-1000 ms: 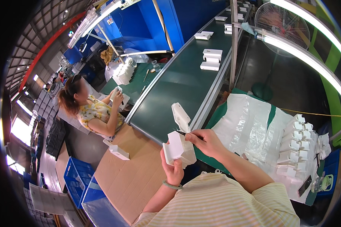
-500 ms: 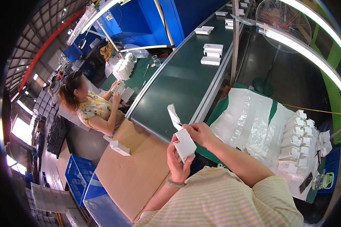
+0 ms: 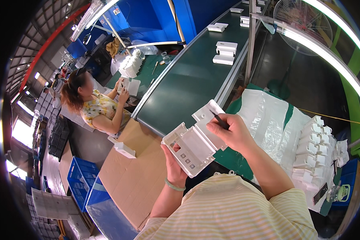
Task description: The person cleans and deburrs the edges of white plastic housings using a small handheld deburring tool.
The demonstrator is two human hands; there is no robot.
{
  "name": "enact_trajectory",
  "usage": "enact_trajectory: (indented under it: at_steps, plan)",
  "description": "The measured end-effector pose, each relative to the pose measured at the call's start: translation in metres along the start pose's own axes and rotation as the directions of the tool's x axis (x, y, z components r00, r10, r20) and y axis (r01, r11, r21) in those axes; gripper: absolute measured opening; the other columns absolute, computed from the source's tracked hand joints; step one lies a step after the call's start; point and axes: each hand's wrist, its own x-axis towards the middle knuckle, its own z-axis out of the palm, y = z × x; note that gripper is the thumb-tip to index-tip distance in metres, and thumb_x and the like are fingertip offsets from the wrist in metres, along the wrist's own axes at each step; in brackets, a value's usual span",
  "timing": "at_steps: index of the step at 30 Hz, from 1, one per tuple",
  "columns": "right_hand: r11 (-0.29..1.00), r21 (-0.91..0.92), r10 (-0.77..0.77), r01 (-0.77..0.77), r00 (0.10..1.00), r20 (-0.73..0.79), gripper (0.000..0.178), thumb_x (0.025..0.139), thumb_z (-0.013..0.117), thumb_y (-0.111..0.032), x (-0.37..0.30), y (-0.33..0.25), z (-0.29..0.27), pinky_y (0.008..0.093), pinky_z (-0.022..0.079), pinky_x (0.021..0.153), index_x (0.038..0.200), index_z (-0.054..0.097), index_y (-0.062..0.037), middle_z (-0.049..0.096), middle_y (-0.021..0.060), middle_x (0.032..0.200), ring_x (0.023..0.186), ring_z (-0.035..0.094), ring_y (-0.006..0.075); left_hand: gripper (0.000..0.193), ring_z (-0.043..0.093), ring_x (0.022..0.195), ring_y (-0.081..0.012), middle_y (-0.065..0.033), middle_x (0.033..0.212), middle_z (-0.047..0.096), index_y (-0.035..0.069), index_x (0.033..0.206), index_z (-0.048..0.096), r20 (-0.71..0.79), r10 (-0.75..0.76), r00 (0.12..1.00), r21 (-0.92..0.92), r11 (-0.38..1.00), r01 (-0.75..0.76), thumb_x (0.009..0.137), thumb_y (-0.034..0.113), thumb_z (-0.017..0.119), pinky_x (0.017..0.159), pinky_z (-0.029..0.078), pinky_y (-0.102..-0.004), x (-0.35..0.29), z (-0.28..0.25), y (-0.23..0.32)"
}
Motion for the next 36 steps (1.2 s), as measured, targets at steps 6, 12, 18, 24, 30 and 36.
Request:
enact_trajectory:
  at_steps: [6, 12, 18, 24, 30, 36]
  plan:
    - [0.851, -0.446, -0.302, 0.278, 0.953, 0.019, 0.019, 0.079, 0.074, -0.019, -0.003, -0.006, 0.018, 0.0250, 0.045, 0.057, 0.088, 0.067, -0.0035, 0.061, 0.0011, 0.078, 0.064, 0.057, 0.0129, 0.079, 0.057, 0.111, -0.0226, -0.0114, 0.125, 0.055, 0.002, 0.131, 0.044, 0.050, -0.047, 0.998, -0.030, 0.998, 0.049, 0.091, 0.068, 0.029, 0.094, 0.048, -0.0367, 0.001, -0.003, -0.006]
    - [0.817, -0.400, -0.365, 0.416, 0.909, 0.199, 0.017, 0.078, 0.073, -0.018, 0.001, -0.023, -0.005, 0.0304, 0.047, 0.055, 0.088, 0.069, -0.0047, 0.063, 0.0056, 0.076, 0.066, 0.061, 0.0212, 0.081, 0.049, 0.122, -0.0228, -0.0103, 0.134, 0.049, 0.001, 0.137, 0.038, 0.116, -0.048, 0.992, 0.286, 0.958, 0.013, 0.088, 0.064, 0.043, 0.100, 0.042, -0.0398, -0.006, -0.027, -0.004]
    - [0.860, -0.419, -0.145, 0.292, 0.926, 0.349, 0.025, 0.085, 0.069, -0.027, 0.010, -0.045, -0.047, 0.0291, 0.046, 0.059, 0.091, 0.070, -0.0030, 0.064, 0.0061, 0.078, 0.070, 0.061, 0.0204, 0.087, 0.049, 0.123, -0.0246, -0.0140, 0.137, 0.047, -0.004, 0.134, 0.043, 0.330, -0.053, 0.942, 0.333, 0.941, -0.064, 0.080, 0.063, 0.060, 0.102, 0.039, -0.0395, -0.017, -0.030, 0.012]
    - [0.847, -0.399, -0.061, 0.351, 0.810, 0.584, 0.033, 0.087, 0.065, -0.038, 0.013, -0.046, -0.037, 0.0309, 0.045, 0.061, 0.095, 0.073, -0.0071, 0.065, 0.0066, 0.080, 0.073, 0.062, 0.0209, 0.095, 0.053, 0.117, -0.0254, -0.0161, 0.131, 0.053, -0.006, 0.129, 0.049, 0.375, -0.131, 0.918, 0.403, 0.914, -0.034, 0.072, 0.068, 0.065, 0.099, 0.042, -0.0382, -0.020, -0.029, 0.009]
    - [0.853, -0.423, 0.099, 0.305, 0.701, 0.706, 0.036, 0.086, 0.064, -0.044, 0.012, -0.052, -0.029, 0.0311, 0.046, 0.062, 0.094, 0.074, -0.0098, 0.066, 0.0062, 0.081, 0.073, 0.061, 0.0207, 0.094, 0.057, 0.112, -0.0233, -0.0172, 0.128, 0.056, -0.008, 0.124, 0.053, 0.329, -0.135, 0.935, 0.377, 0.926, 0.001, 0.072, 0.070, 0.064, 0.094, 0.045, -0.0356, -0.029, -0.022, 0.010]
    - [0.880, -0.404, 0.131, 0.251, 0.690, 0.712, 0.040, 0.085, 0.064, -0.047, 0.010, -0.046, -0.027, 0.0315, 0.046, 0.062, 0.094, 0.074, -0.0097, 0.067, 0.0059, 0.083, 0.073, 0.061, 0.0205, 0.088, 0.056, 0.112, -0.0222, -0.0160, 0.129, 0.056, -0.006, 0.126, 0.053, 0.348, -0.120, 0.930, 0.377, 0.926, -0.022, 0.076, 0.066, 0.063, 0.094, 0.044, -0.0347, -0.030, -0.034, 0.005]
